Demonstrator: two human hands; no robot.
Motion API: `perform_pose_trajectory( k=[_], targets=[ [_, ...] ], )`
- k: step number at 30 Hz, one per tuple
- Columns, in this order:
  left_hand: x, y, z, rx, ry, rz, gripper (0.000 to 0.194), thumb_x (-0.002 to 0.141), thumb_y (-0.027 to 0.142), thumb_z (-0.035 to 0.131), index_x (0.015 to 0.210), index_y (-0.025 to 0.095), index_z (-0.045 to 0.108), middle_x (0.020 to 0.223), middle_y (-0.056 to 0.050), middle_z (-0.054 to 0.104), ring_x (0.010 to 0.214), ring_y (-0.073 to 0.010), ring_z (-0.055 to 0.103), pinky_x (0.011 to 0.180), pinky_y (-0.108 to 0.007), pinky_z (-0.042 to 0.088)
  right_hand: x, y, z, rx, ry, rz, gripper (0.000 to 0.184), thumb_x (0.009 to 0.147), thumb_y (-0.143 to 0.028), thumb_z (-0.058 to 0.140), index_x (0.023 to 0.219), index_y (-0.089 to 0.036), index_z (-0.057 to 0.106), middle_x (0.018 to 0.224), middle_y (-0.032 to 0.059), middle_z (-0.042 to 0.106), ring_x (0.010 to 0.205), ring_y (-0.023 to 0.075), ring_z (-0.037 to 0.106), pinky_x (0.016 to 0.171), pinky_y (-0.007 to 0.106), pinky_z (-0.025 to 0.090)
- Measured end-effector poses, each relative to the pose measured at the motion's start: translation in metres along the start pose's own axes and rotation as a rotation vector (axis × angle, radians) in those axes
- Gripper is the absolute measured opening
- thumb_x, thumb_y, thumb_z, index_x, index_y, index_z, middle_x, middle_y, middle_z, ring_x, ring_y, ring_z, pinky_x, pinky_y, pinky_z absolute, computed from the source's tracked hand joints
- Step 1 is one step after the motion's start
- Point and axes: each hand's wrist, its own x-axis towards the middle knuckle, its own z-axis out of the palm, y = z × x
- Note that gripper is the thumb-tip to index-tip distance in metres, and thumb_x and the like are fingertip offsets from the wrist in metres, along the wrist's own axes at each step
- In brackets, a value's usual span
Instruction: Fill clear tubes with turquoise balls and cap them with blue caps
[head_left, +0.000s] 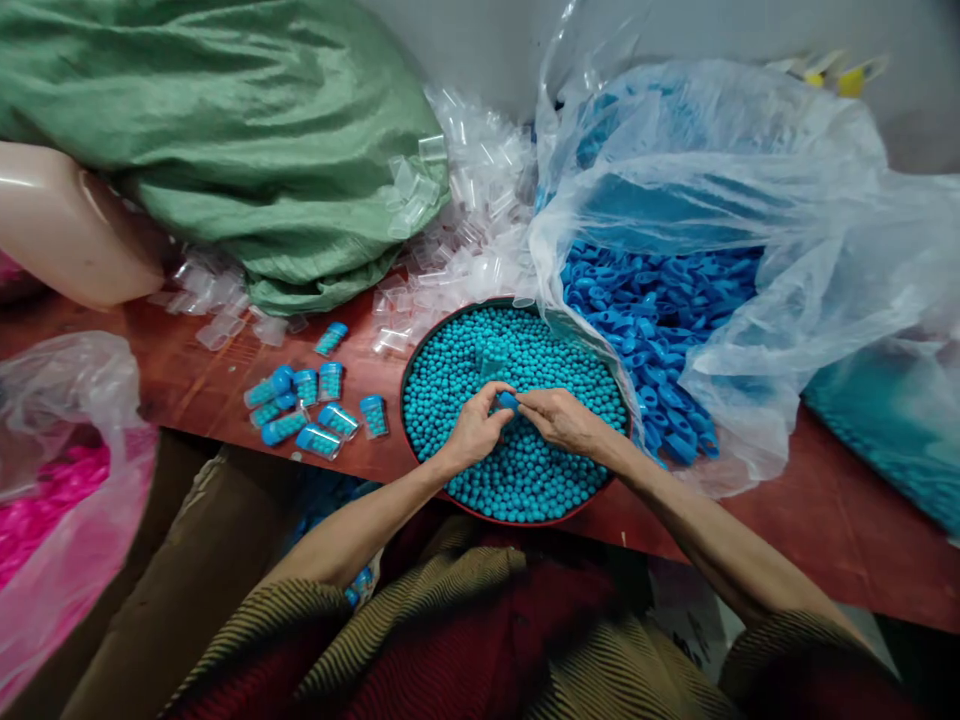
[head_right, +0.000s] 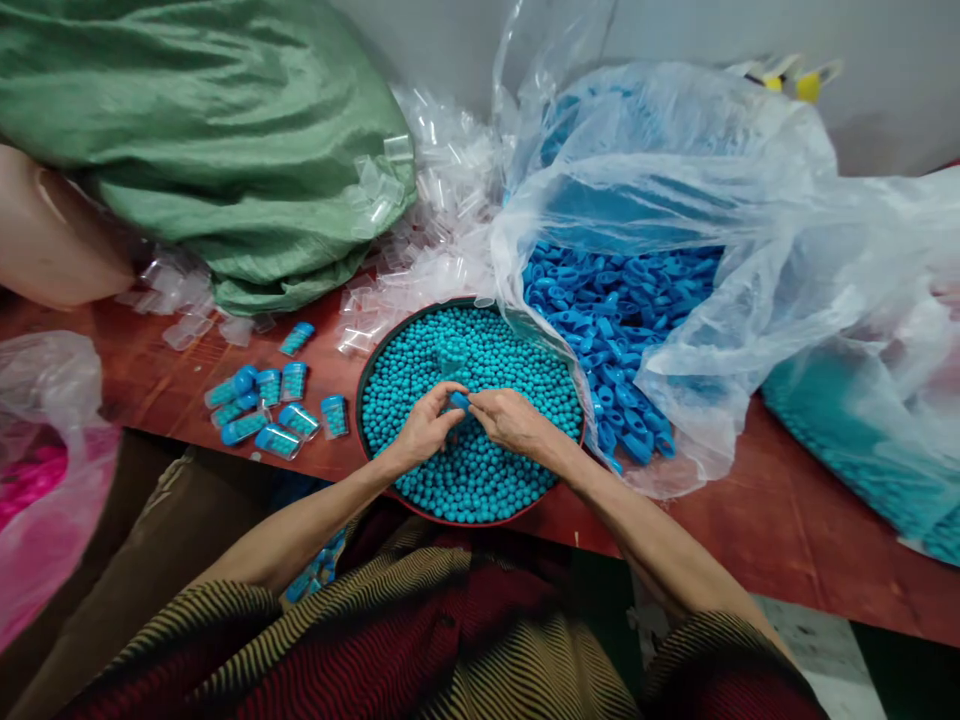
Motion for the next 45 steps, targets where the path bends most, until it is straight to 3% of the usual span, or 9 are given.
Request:
perform_pose_trajectory(
  k=[5,9,12,15,20,28,34,40,45],
  targets=[
    [0.001,0.010,-0.009,0.000,-0.077,-0.028,0.029,0.078,0.027,0.053,0.106,0.021,0.050,0.077,0.004,0.051,0.047,-0.0053,0.048,0.038,-0.016,0.040,0.000,0.007,-0.016,0.413,-0.012,0.081,0.021,0.081,-0.025,0.054,0.096,-0.017,0.066,0.083,0.0029,0.064,0.072,0.0136,0.057,0.068,0.026,0.044],
    [0.002,0.016,-0.014,0.012,-0.130,-0.026,0.030,0.079,0.032,0.052,0.106,0.020,0.049,0.074,0.004,0.051,0.048,-0.0065,0.047,0.038,-0.017,0.037,0.002,0.007,-0.011,0.711,0.154,0.307,0.036,0.078,-0.028,0.057,0.111,-0.015,0.060,0.085,0.0021,0.065,0.059,0.0121,0.057,0.058,0.027,0.049],
    [0.001,0.015,-0.011,0.040,-0.057,0.000,0.033,0.079,0.033,0.053,0.110,0.020,0.049,0.075,0.003,0.052,0.053,-0.0086,0.048,0.044,-0.019,0.041,0.005,-0.003,-0.002,0.495,0.295,0.251,0.033,0.082,-0.025,0.053,0.114,-0.016,0.061,0.090,0.0055,0.068,0.076,0.0170,0.063,0.073,0.033,0.052],
    [0.001,0.009,-0.006,0.012,0.055,0.075,0.043,0.079,0.034,0.054,0.120,0.020,0.047,0.089,-0.002,0.060,0.070,-0.0135,0.056,0.061,-0.025,0.048,0.003,-0.016,0.004,0.201,0.250,0.070,0.039,0.088,-0.025,0.048,0.125,-0.017,0.054,0.110,0.0112,0.065,0.103,0.0213,0.060,0.091,0.038,0.047],
    [0.003,0.006,0.000,-0.092,0.094,0.165,0.042,0.080,0.035,0.054,0.118,0.018,0.049,0.116,-0.007,0.059,0.107,-0.0199,0.056,0.093,-0.032,0.044,-0.002,-0.030,0.015,-0.047,0.148,0.005,0.093,0.072,-0.043,0.069,0.144,-0.007,0.021,0.127,0.0240,0.048,0.111,0.0324,0.054,0.086,0.046,0.050],
    [-0.006,0.020,0.009,-0.079,0.130,0.127,0.018,0.081,0.026,0.053,0.097,0.017,0.050,0.075,0.002,0.054,0.067,-0.0101,0.051,0.065,-0.022,0.043,-0.006,-0.029,0.041,-0.116,0.332,0.038,0.086,0.071,-0.042,0.065,0.140,-0.010,0.024,0.110,0.0196,0.051,0.088,0.0310,0.059,0.066,0.043,0.053],
    [-0.011,0.009,0.013,0.121,0.191,0.248,0.014,0.082,0.017,0.046,0.095,0.018,0.050,0.083,0.000,0.057,0.074,-0.0115,0.052,0.071,-0.024,0.044,-0.009,-0.025,0.055,-0.116,0.345,0.012,0.088,0.074,-0.043,0.063,0.142,-0.013,0.016,0.111,0.0190,0.051,0.086,0.0291,0.060,0.061,0.040,0.053],
    [-0.032,0.005,-0.048,0.508,0.323,0.178,0.027,0.085,0.028,0.046,0.110,0.019,0.052,0.085,-0.002,0.061,0.076,-0.0152,0.057,0.073,-0.027,0.045,-0.008,-0.043,0.046,-0.165,0.147,-0.036,0.071,0.082,-0.041,0.058,0.141,-0.016,0.028,0.130,0.0208,0.046,0.100,0.0298,0.060,0.071,0.041,0.054],
    [-0.042,-0.004,-0.117,0.953,0.656,0.068,0.040,0.085,0.032,0.044,0.118,0.014,0.054,0.101,-0.013,0.062,0.091,-0.0268,0.059,0.080,-0.039,0.046,-0.016,-0.018,0.015,-0.048,0.409,-0.027,0.025,0.093,-0.028,0.042,0.108,-0.021,0.061,0.099,0.0086,0.066,0.092,0.0190,0.062,0.082,0.033,0.051]
  ],
)
